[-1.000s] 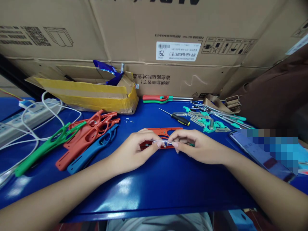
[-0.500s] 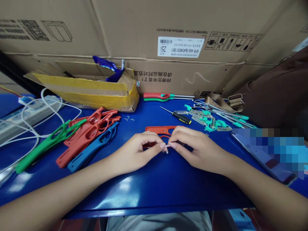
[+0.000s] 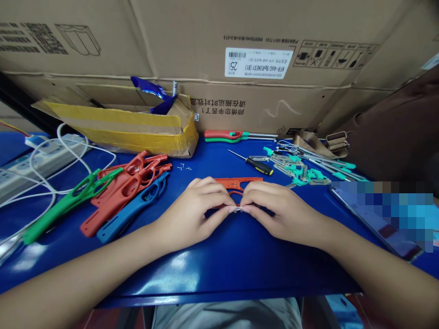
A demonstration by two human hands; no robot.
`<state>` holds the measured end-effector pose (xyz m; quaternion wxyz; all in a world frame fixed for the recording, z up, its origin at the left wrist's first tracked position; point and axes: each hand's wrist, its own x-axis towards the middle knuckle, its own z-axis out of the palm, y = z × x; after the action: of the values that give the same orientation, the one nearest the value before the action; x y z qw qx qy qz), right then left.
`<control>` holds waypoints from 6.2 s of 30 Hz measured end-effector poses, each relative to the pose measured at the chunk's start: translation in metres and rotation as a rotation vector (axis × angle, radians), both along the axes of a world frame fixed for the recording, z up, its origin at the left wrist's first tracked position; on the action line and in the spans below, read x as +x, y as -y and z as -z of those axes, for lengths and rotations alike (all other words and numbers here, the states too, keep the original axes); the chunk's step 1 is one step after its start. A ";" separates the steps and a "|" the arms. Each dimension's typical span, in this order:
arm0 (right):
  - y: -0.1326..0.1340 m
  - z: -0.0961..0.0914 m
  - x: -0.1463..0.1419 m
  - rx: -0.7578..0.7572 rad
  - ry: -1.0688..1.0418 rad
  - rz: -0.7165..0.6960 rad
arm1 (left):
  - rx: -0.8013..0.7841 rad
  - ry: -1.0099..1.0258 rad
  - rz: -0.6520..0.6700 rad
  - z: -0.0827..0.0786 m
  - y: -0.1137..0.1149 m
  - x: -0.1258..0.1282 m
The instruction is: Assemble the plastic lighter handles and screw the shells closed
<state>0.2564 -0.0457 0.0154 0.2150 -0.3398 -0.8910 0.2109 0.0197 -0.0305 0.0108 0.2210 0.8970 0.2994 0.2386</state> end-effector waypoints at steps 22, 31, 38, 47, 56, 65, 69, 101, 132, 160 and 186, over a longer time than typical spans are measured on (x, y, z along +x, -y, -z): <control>-0.001 0.008 0.000 0.032 -0.041 0.123 | -0.035 -0.032 -0.032 0.000 -0.003 -0.002; 0.003 0.008 -0.002 0.000 -0.035 0.147 | 0.082 -0.055 -0.031 -0.003 -0.003 -0.006; 0.004 0.000 -0.005 -0.129 -0.193 0.135 | 0.187 -0.027 -0.033 -0.003 0.000 -0.005; 0.005 -0.003 -0.004 -0.194 -0.224 0.120 | 0.212 -0.024 -0.044 -0.003 0.003 -0.003; 0.002 -0.004 -0.004 -0.198 -0.181 0.178 | 0.010 0.044 -0.066 -0.006 0.002 0.000; 0.003 -0.001 -0.006 -0.078 -0.180 0.145 | 0.132 0.027 -0.064 -0.004 -0.001 -0.004; 0.003 0.002 -0.007 -0.077 -0.180 0.168 | 0.030 0.081 -0.059 -0.003 0.000 -0.001; 0.004 -0.006 -0.005 -0.259 -0.181 0.166 | 0.067 0.001 -0.007 -0.008 0.002 -0.005; 0.006 -0.010 -0.001 -0.184 -0.286 0.152 | -0.607 0.314 -0.077 -0.005 -0.006 0.004; 0.006 0.009 -0.008 -0.071 -0.215 0.121 | -0.803 0.595 -0.315 -0.006 0.007 0.014; 0.001 0.006 -0.003 0.209 0.017 0.091 | -1.280 0.856 -0.241 0.006 0.004 0.015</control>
<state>0.2537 -0.0472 0.0092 0.2510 -0.3576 -0.8935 0.1038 0.0352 -0.0343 0.0052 0.7646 0.3860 0.3628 0.3671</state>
